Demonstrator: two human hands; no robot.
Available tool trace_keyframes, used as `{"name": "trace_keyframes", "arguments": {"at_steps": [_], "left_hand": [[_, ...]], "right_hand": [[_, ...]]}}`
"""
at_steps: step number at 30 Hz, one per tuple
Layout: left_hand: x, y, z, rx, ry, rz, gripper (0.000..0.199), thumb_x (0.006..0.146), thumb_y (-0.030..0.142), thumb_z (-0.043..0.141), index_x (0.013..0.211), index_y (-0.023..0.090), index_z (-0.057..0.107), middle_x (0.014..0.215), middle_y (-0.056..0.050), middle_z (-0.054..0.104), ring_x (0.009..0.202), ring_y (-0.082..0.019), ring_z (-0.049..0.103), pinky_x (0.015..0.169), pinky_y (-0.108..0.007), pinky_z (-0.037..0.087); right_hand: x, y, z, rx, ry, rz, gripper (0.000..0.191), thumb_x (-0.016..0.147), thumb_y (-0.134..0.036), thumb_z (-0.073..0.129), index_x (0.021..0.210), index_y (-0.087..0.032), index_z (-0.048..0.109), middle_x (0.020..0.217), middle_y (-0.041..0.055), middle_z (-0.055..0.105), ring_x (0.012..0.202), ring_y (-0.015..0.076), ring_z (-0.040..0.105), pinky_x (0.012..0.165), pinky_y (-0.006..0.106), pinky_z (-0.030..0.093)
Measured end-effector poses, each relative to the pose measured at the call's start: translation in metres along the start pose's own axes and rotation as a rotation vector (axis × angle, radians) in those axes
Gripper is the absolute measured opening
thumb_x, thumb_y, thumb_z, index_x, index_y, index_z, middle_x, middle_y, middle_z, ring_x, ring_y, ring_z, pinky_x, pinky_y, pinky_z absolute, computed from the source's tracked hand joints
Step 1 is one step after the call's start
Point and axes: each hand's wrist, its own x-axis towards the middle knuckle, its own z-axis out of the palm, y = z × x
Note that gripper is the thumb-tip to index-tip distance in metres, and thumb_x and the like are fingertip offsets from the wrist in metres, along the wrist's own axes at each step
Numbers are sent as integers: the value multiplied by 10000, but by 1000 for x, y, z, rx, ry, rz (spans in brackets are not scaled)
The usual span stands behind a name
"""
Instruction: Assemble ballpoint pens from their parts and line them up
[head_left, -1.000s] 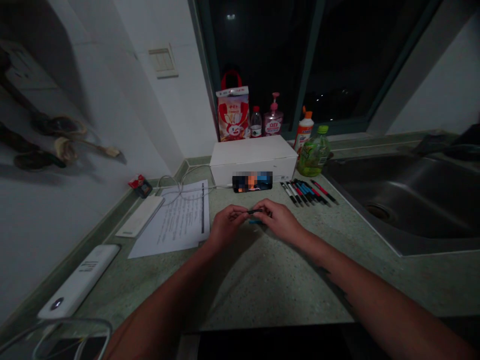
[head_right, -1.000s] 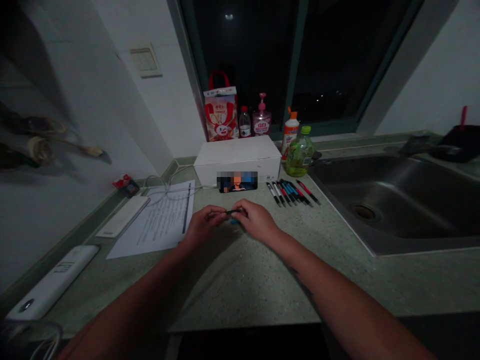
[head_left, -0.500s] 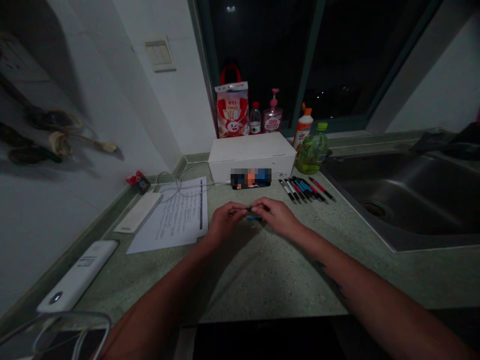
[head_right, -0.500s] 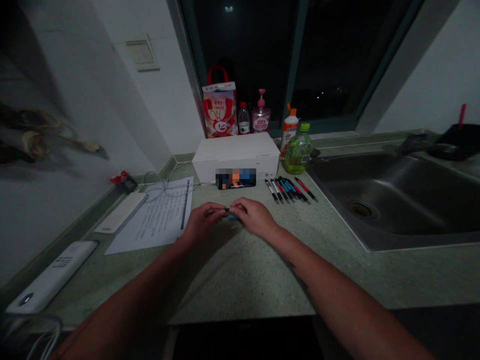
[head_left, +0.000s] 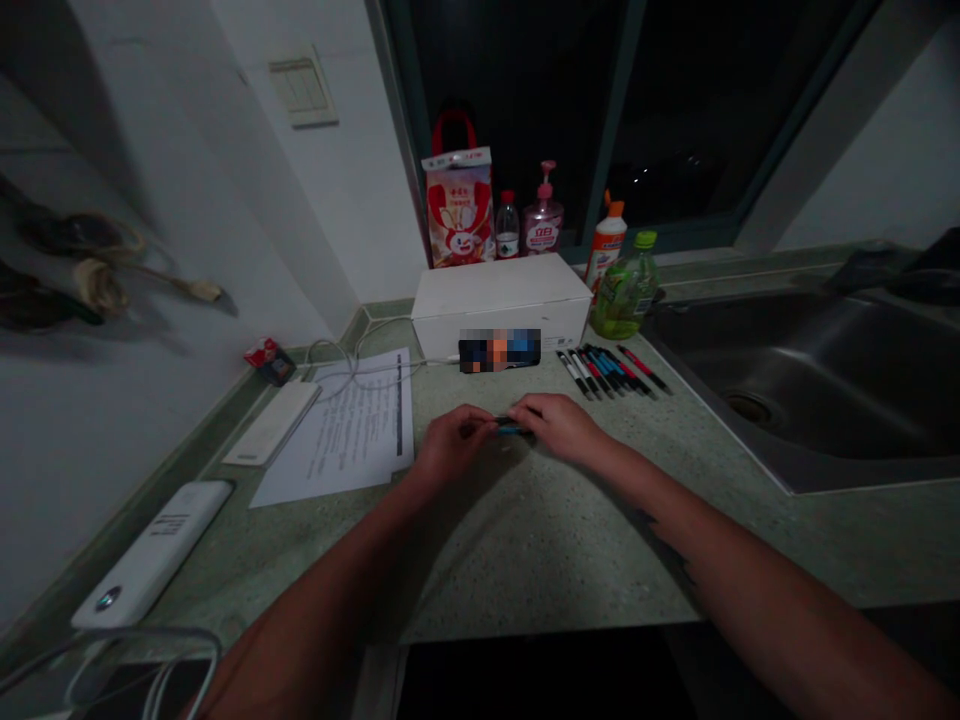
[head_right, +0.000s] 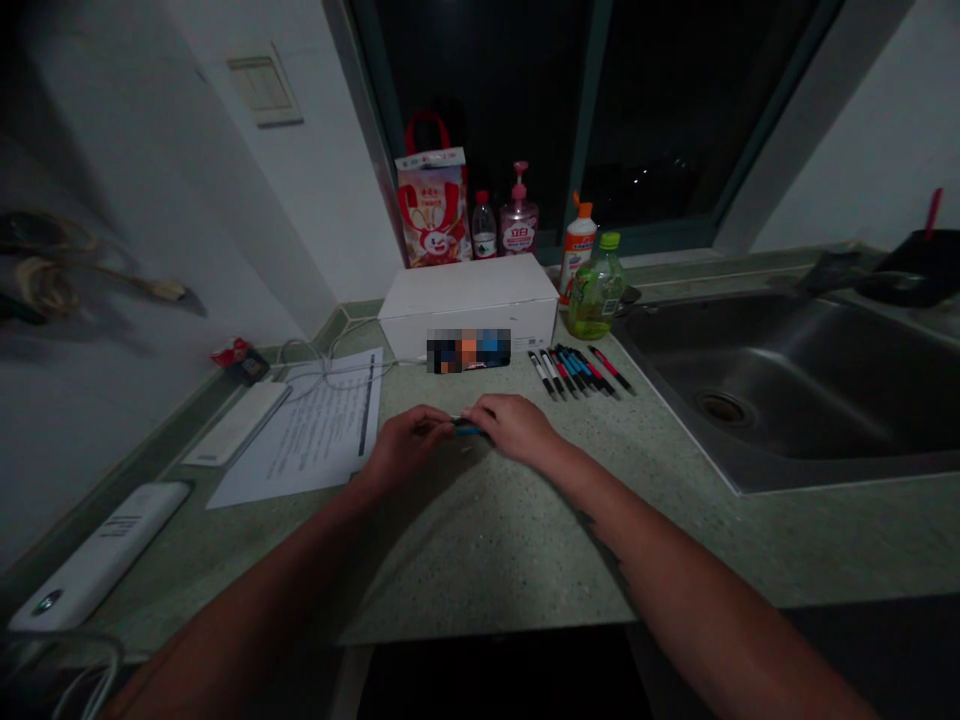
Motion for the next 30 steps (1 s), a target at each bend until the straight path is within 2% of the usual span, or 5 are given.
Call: {"name": "trace_keyframes", "arguments": {"at_steps": [7,13,17,23,30], "left_hand": [[-16,18,10,402,-316,268,95,886,201,737,951,217,804,970,-70,775,981,-275,698,891,-399,544],[-18,21,9,507,-390,300,73,892,177,730,919,209,789,1008,-69,760,984,-252,696,879,-370,545],[-13,18,2,437,-324,249,100,868,221,800,966,204,807,962,-53,757,932,-233,702,824,-333,536],[4,-2,-9,514,5,111,112,906,135,726,911,214,805,887,-40,747,885,-216,682,837,-349,527],[8,-10,-5,582,-4,175,100,909,169,762,993,204,803,997,-74,769,1004,-255,687,901,-386,540]], "right_hand": [[7,9,-1,-263,11,68,85,959,-219,703,951,-205,787,1000,76,756,877,214,683,745,294,437],[11,7,-2,-339,-89,75,138,983,-208,673,988,-198,811,1064,70,754,932,197,696,808,265,454],[12,11,-6,-348,-108,89,158,989,-201,656,998,-194,813,1076,74,756,932,193,700,819,257,457],[8,18,-16,-429,-113,101,192,986,-203,615,991,-200,807,1064,82,757,944,203,696,778,261,440],[5,19,-27,-516,-134,133,210,954,-190,605,982,-197,813,1074,109,769,924,223,704,747,286,442]]}}
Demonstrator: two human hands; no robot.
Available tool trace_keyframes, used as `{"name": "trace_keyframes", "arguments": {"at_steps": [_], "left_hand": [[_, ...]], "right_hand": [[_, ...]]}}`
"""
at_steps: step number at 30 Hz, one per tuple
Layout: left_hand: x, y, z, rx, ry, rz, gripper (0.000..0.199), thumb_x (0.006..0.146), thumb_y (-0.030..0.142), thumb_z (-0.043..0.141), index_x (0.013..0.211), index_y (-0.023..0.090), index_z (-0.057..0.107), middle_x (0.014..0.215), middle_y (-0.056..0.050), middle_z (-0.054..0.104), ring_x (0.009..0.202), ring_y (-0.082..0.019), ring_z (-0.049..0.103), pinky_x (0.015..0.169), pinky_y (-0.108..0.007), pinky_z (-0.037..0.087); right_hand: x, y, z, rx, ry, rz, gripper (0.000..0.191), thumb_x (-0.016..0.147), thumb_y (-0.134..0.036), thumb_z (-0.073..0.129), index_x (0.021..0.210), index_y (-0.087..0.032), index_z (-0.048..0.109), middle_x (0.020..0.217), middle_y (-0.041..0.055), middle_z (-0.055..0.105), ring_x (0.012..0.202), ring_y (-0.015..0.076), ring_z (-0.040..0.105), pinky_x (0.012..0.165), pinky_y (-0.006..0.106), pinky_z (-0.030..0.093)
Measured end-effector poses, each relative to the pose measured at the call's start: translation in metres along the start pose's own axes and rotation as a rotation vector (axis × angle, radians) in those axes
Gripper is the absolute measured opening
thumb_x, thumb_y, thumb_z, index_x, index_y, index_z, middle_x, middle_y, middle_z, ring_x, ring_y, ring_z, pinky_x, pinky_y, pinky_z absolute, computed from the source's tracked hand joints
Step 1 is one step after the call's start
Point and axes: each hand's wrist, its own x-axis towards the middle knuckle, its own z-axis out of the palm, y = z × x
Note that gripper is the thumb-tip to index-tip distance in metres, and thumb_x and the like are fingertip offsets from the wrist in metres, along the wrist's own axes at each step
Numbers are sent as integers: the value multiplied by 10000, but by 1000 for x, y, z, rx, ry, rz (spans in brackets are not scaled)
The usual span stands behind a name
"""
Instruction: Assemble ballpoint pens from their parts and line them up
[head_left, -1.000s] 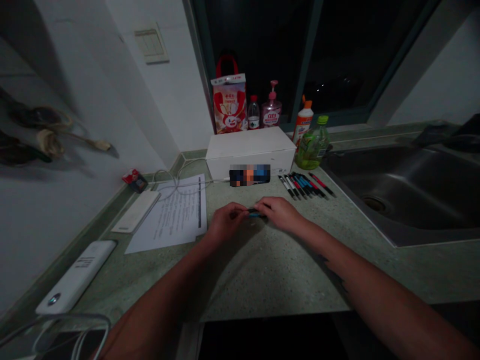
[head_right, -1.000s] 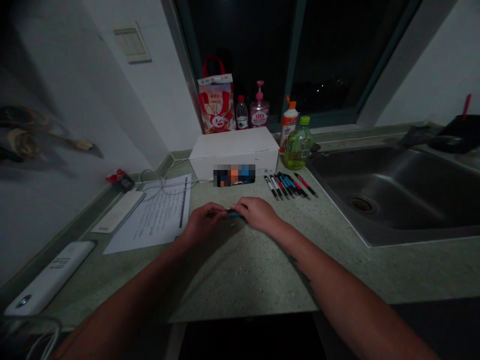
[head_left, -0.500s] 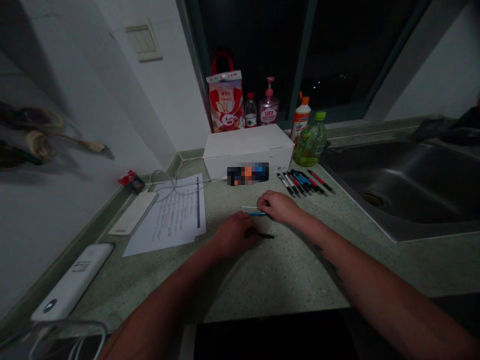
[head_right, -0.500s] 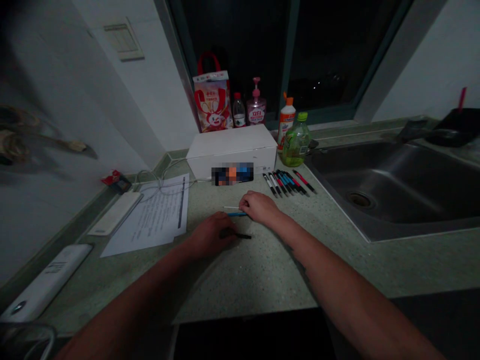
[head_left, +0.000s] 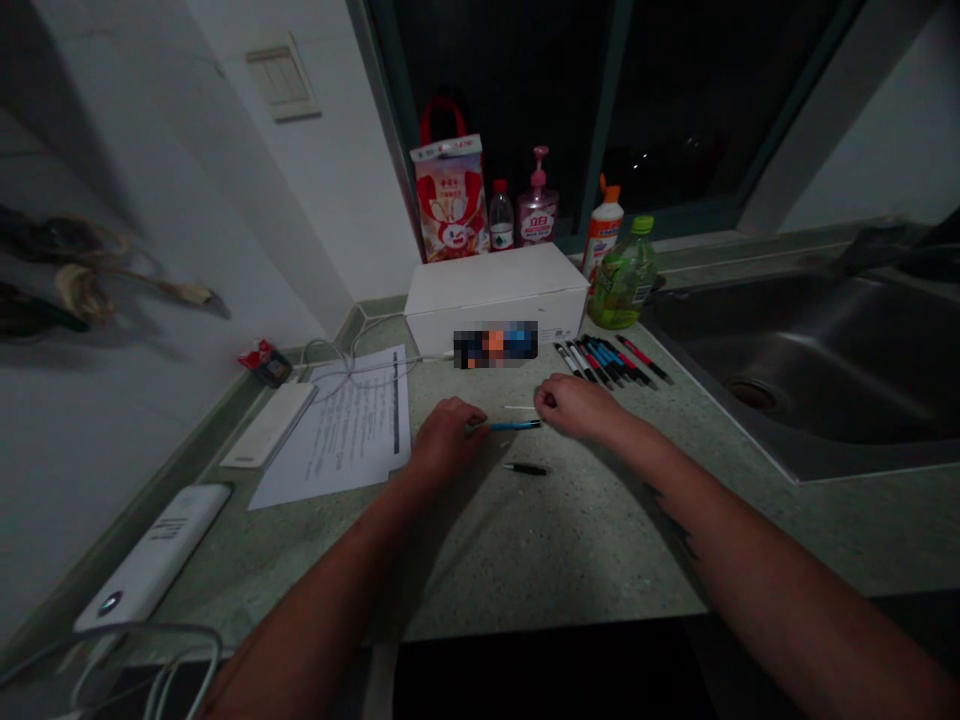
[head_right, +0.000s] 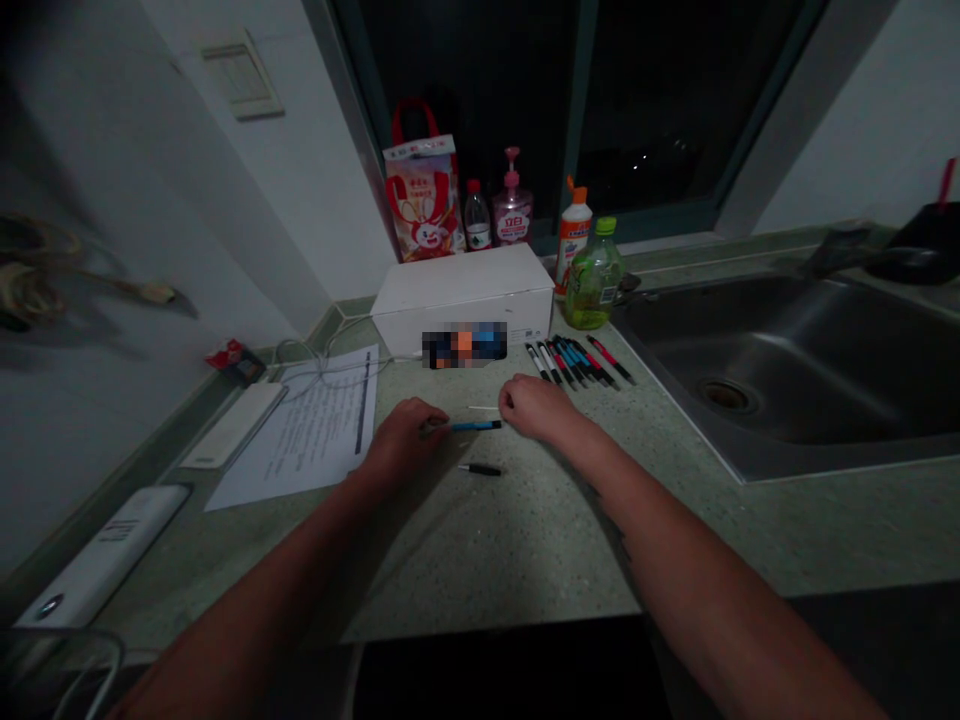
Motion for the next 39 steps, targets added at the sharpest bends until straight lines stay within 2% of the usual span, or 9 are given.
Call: {"name": "trace_keyframes", "arguments": {"at_steps": [10,21,28,31,35,39], "left_hand": [[0,-4,-2,51,-61,-32,153,934,137,687,1021,200,795,1030,-104,747,1050,-285,683,941,-428,544],[0,-3,-6,88,-98,-82,150,949,152,654,986,208,788,1012,-97,745,1028,-263,681,936,-403,548],[2,-9,-1,52,-52,-49,157,930,147,657,840,229,757,918,-88,715,937,-262,659,863,-401,535],[2,-9,0,27,-55,-59,142,928,153,675,825,226,739,901,-83,693,926,-258,647,855,-393,524],[2,-8,-2,22,-72,-65,154,935,140,655,812,212,714,905,-75,683,940,-250,638,872,-393,516],[2,-7,-3,-70,19,-99,141,938,153,633,828,214,698,905,-60,701,910,-235,656,852,-378,522]], "right_hand": [[-1,-2,-1,-1,-12,0,206,965,-209,601,998,-195,803,1119,124,764,935,227,701,748,299,447],[-5,-4,-8,-95,-70,17,247,971,-228,583,1052,-183,811,1151,130,776,980,240,723,784,293,474],[-6,2,-7,-103,-43,-11,223,948,-211,610,1008,-187,823,1089,152,785,931,272,728,746,329,480],[-7,3,-7,-99,-44,-26,204,945,-211,618,972,-188,818,1055,143,785,906,265,725,730,325,470],[-7,3,-10,-75,16,-22,192,952,-219,614,967,-188,803,1066,128,778,902,250,718,734,309,462],[-6,3,-14,52,89,-40,163,954,-217,622,985,-188,779,1082,113,769,918,224,703,786,289,473]]}}
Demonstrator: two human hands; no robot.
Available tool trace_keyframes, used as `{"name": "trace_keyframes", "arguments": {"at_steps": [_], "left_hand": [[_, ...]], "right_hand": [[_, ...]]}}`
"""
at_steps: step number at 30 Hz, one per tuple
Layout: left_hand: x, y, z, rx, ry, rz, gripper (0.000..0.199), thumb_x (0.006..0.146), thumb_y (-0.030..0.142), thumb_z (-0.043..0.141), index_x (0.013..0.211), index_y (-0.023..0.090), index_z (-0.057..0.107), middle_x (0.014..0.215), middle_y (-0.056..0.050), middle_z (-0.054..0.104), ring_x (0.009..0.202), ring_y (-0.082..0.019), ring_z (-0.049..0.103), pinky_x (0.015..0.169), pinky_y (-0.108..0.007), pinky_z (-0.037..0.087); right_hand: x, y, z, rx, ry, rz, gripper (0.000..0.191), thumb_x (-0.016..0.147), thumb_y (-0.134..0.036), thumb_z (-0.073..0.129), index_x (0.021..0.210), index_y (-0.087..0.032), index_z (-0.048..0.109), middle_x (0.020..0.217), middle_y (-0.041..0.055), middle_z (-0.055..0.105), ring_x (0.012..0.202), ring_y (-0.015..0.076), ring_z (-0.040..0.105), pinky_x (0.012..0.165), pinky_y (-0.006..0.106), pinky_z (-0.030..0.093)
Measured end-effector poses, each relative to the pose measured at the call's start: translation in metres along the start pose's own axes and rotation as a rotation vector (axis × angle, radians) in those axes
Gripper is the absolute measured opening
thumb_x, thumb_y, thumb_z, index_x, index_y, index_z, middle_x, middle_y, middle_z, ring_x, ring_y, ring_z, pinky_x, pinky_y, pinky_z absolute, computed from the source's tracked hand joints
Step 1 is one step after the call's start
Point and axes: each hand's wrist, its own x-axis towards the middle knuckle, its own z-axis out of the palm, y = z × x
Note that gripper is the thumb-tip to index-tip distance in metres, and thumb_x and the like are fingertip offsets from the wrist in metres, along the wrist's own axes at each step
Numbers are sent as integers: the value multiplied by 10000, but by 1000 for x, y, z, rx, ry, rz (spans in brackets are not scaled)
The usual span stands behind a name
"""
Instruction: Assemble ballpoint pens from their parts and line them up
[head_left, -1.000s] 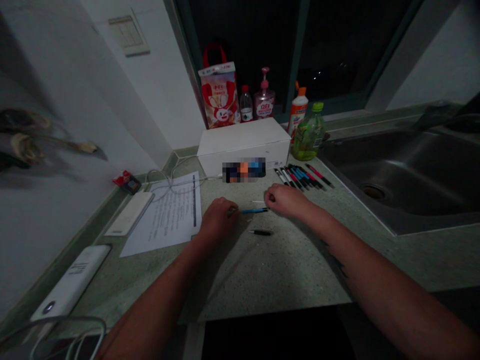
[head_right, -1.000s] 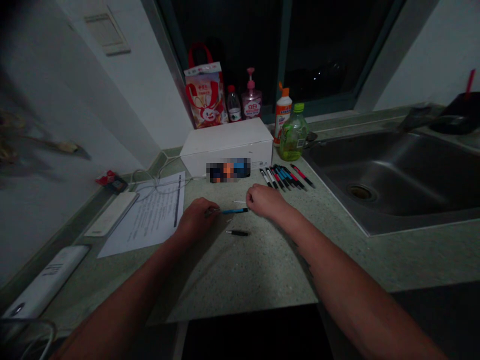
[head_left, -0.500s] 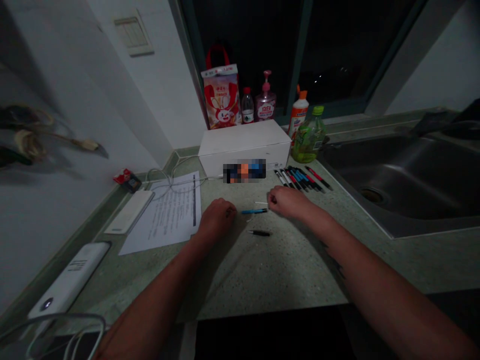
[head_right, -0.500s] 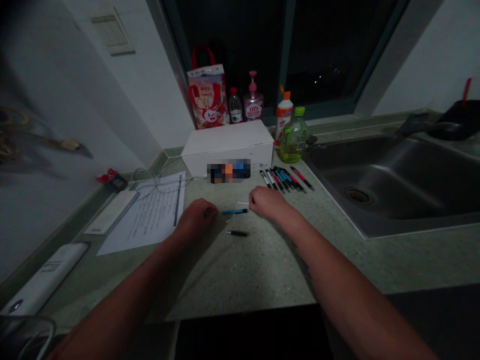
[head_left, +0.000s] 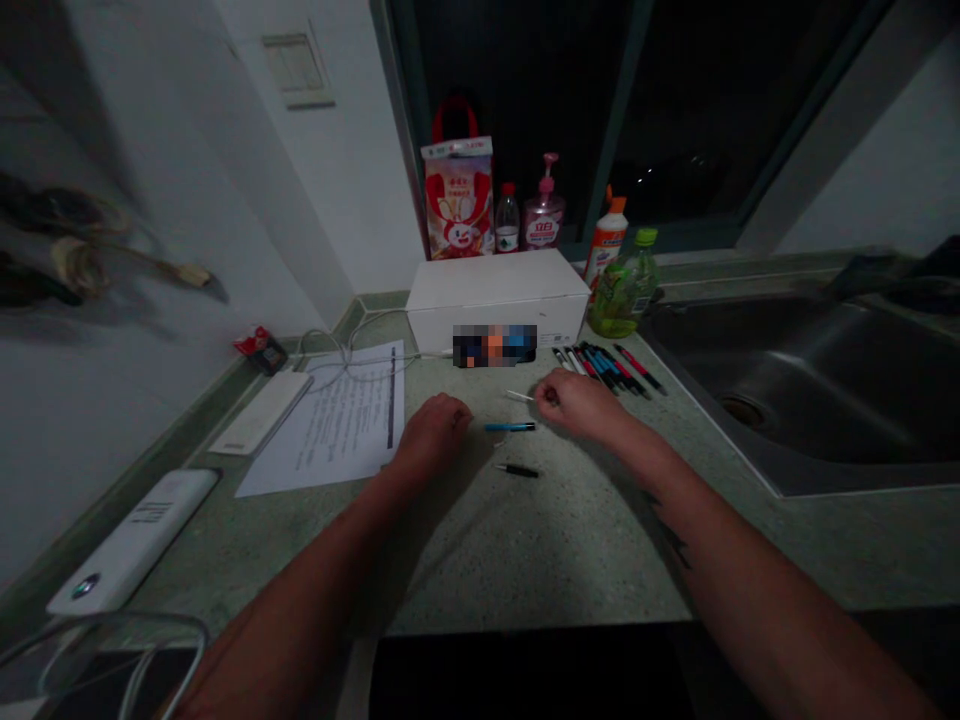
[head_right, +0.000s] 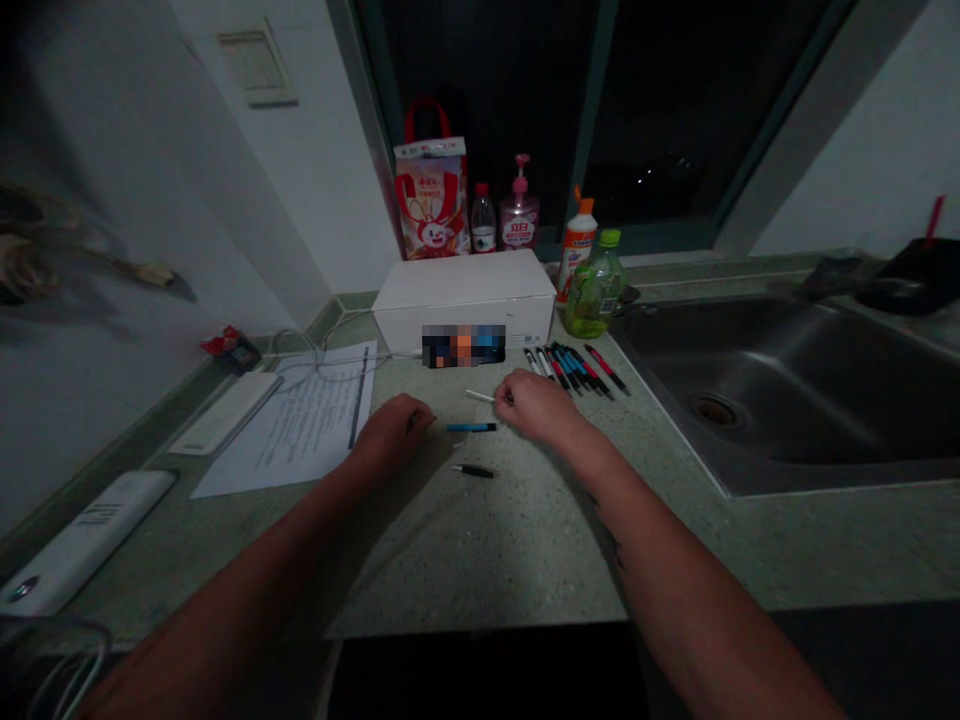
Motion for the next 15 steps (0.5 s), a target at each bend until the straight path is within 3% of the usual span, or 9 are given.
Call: {"name": "trace_keyframes", "arguments": {"at_steps": [7,15], "left_hand": [[1,8,4,-302,55,-124,98,943,196,653,981,194,743,863,-31,740,793,-187,670,796,-340,561],[3,5,1,-331,153,-120,148,948,159,661,1008,212,785,1034,-52,782,905,-185,716,874,-335,601]], "right_hand": [[1,-8,8,309,38,-78,117,934,-182,633,958,-172,747,918,62,762,794,182,660,755,270,464],[-2,-16,8,395,114,-173,221,1019,-206,574,1106,-185,776,1071,95,760,929,207,692,849,307,504]]}}
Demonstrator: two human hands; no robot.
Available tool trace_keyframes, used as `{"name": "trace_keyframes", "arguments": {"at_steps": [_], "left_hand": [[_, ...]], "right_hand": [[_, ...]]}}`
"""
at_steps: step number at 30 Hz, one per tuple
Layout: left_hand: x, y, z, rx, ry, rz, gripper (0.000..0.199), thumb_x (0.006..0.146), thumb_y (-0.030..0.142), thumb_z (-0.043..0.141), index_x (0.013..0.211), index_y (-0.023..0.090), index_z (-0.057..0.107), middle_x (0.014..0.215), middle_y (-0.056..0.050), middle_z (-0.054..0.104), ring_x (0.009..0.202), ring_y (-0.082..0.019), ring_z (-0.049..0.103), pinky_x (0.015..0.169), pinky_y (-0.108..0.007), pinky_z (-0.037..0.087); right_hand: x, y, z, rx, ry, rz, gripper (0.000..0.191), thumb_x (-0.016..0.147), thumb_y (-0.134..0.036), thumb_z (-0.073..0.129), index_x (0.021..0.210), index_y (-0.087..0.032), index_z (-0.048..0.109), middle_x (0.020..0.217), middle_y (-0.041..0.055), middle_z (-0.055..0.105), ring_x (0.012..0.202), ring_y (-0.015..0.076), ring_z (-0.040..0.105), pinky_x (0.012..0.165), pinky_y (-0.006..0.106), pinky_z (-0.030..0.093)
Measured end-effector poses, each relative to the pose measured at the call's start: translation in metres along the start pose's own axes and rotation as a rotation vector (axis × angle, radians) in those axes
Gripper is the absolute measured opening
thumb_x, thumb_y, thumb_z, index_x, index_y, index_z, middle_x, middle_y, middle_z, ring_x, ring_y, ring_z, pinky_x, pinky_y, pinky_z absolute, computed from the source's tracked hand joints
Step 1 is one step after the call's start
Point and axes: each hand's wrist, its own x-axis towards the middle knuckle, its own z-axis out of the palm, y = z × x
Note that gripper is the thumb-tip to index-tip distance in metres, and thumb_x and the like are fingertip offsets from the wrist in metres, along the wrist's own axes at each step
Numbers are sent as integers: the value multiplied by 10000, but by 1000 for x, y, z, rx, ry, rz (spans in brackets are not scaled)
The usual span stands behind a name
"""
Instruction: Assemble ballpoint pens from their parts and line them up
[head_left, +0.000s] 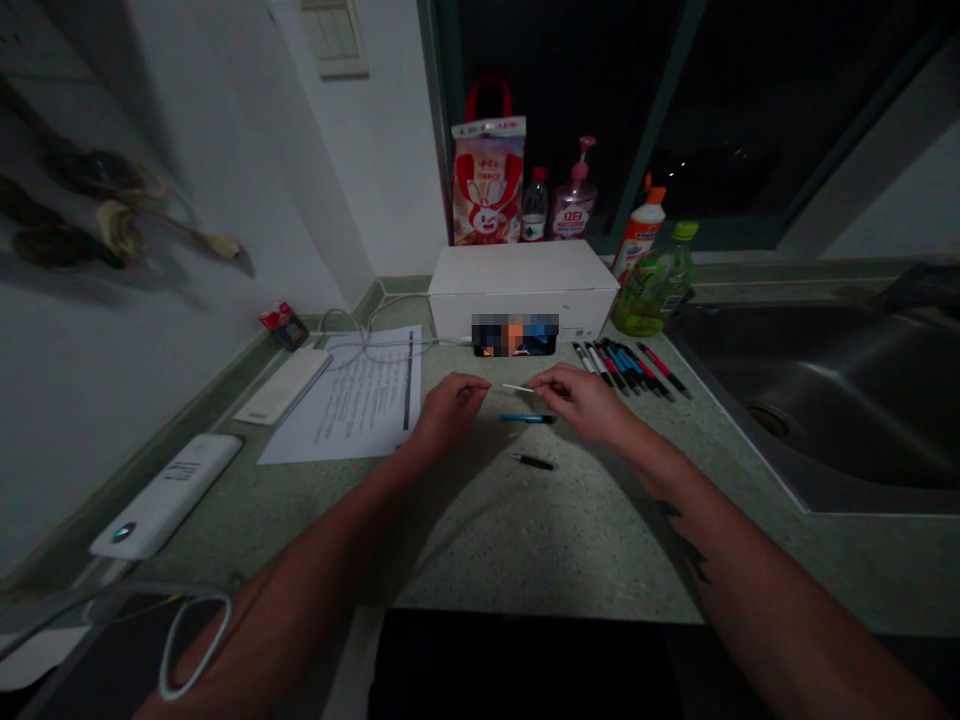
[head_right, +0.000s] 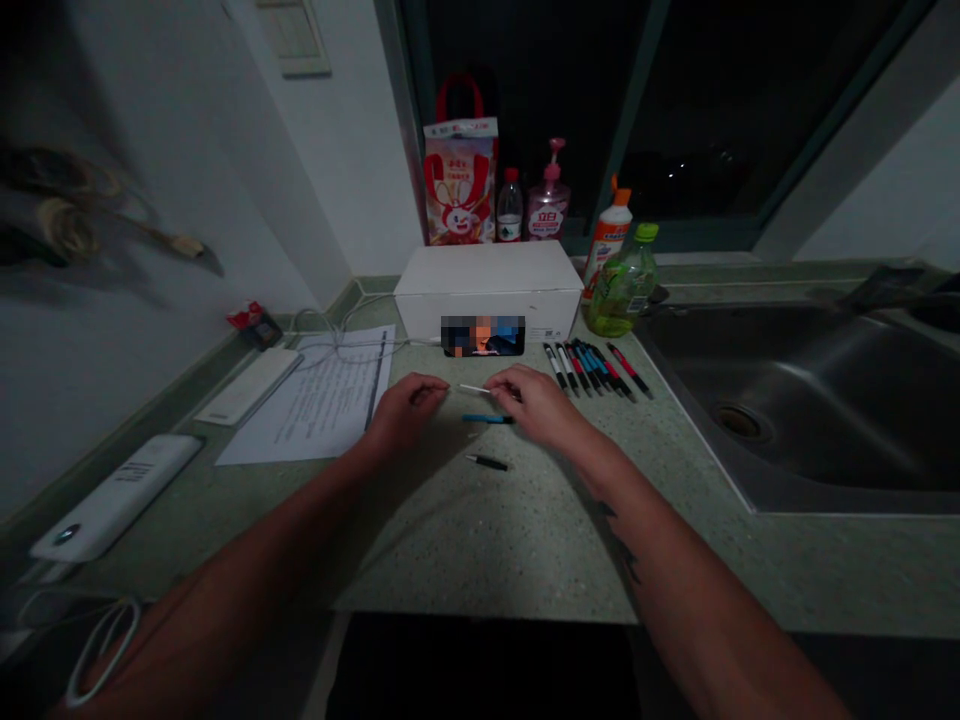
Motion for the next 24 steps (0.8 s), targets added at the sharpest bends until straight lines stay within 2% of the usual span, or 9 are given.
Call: {"name": "trace_keyframes", "arguments": {"at_steps": [7,14,24], "left_hand": [[1,0,1,-33,-31,14,135,948,147,672,993,193,791,1026,-56,784,904,-181,738,873,-337,613],[-6,6,3,-8,-152,113,154,930,141,665,967,196,804,966,-63,772,858,-181,704,831,-338,586],[-12,11,1,149,-296,205,170,876,185,702,947,277,826,906,-32,776,872,-226,697,846,-379,551]], "right_hand": [[-1,-4,-2,-25,-64,-39,228,1045,-193,561,1105,-196,782,1069,89,757,977,215,698,904,335,514],[-2,-7,6,2,-120,-34,217,1043,-170,576,1090,-207,784,1084,82,772,1017,206,704,935,325,515],[-4,-14,20,55,-212,34,100,971,-140,714,1025,-197,777,960,42,788,877,176,714,800,276,503]]}}
